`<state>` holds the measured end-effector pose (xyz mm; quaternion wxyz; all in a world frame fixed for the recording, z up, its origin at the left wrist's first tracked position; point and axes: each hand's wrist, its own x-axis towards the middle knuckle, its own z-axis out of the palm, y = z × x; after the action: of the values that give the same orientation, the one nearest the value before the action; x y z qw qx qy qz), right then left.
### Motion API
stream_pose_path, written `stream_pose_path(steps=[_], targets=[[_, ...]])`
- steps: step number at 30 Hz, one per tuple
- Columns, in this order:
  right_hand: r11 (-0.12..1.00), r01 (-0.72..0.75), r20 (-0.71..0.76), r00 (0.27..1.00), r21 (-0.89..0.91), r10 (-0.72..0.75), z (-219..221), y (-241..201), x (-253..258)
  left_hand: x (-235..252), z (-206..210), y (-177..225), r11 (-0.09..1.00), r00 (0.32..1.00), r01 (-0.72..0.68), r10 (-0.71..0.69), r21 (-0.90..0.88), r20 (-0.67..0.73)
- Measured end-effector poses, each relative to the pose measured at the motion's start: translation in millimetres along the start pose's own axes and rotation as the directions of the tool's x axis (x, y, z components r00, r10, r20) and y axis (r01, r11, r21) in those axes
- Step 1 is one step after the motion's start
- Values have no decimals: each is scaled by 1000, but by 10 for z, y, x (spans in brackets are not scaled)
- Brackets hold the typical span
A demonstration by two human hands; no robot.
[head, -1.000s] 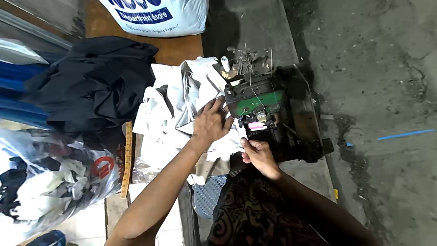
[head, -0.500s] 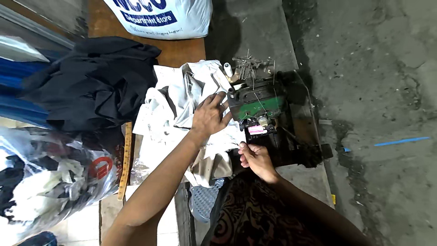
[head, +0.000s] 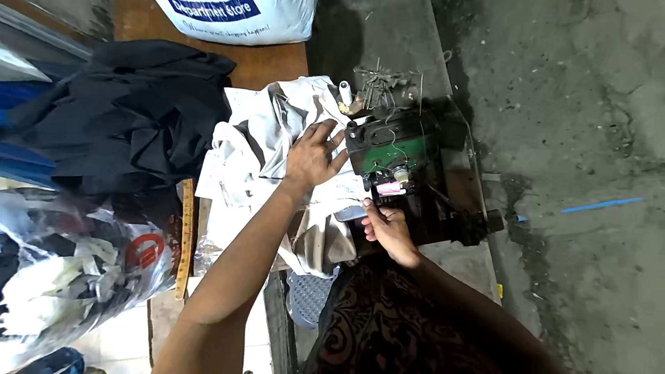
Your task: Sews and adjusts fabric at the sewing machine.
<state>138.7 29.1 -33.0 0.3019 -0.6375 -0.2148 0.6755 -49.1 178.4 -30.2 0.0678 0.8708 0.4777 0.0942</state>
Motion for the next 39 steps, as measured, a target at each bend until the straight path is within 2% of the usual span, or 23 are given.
stream_pose_path(steps=[8, 10, 12, 13, 15, 17, 19, 21, 23, 26, 28, 31, 35, 37, 39], targets=[[999, -32, -3, 999, 4, 32, 13, -47, 55, 62, 6, -69, 998, 997, 64, -63, -23, 34], [997, -38, 69, 997, -60, 42, -86, -60, 34, 58, 3, -60, 993, 993, 107, -105, -39, 48], [972, 36, 170, 985, -231, 4, -331, -139, 25, 73, 10, -85, 989, 990, 140, -138, -43, 39], [936, 103, 171, 984, -336, -47, -508, -174, 26, 79, 18, -101, 987, 987, 157, -156, -43, 40], [798, 209, 69, 976, -566, -206, -964, -142, 84, 76, 30, -116, 983, 984, 177, -175, -50, 45], [575, 140, -57, 949, -806, -311, -1441, -97, 153, 83, 39, -128, 979, 979, 200, -197, -48, 59], [386, 20, -100, 952, -922, -290, -1846, 15, 152, 85, 41, -122, 972, 972, 227, -222, -55, 81], [321, -16, -83, 976, -947, -199, -2098, 159, 132, 96, 43, -123, 969, 968, 238, -231, -66, 93], [357, -11, -63, 989, -934, -132, -2173, 236, 147, 124, 35, -125, 957, 957, 278, -269, -84, 110], [387, 32, -40, 983, -922, -177, -2184, 327, 129, 121, -17, -92, 916, 913, 383, -356, -120, 197], [391, 20, -56, 982, -920, -181, -2130, 330, 54, 111, -6, -92, 902, 908, 405, -378, -149, 183], [248, -105, -127, 989, -963, -73, -2100, 391, 41, 52, 52, -59, 874, 896, 441, -417, -206, 150], [193, -68, -76, 996, -979, -38, -2277, 505, 189, 28, 50, -29, 842, 882, 471, -455, -263, 123], [304, 39, 28, 999, -952, -39, -2408, 532, 167, 2, 60, -15, 836, 879, 474, -467, -276, 94], [509, 147, 129, 989, -848, -71, -2444, 541, 46, -47, 87, 22, 830, 870, 483, -492, -280, 43]])
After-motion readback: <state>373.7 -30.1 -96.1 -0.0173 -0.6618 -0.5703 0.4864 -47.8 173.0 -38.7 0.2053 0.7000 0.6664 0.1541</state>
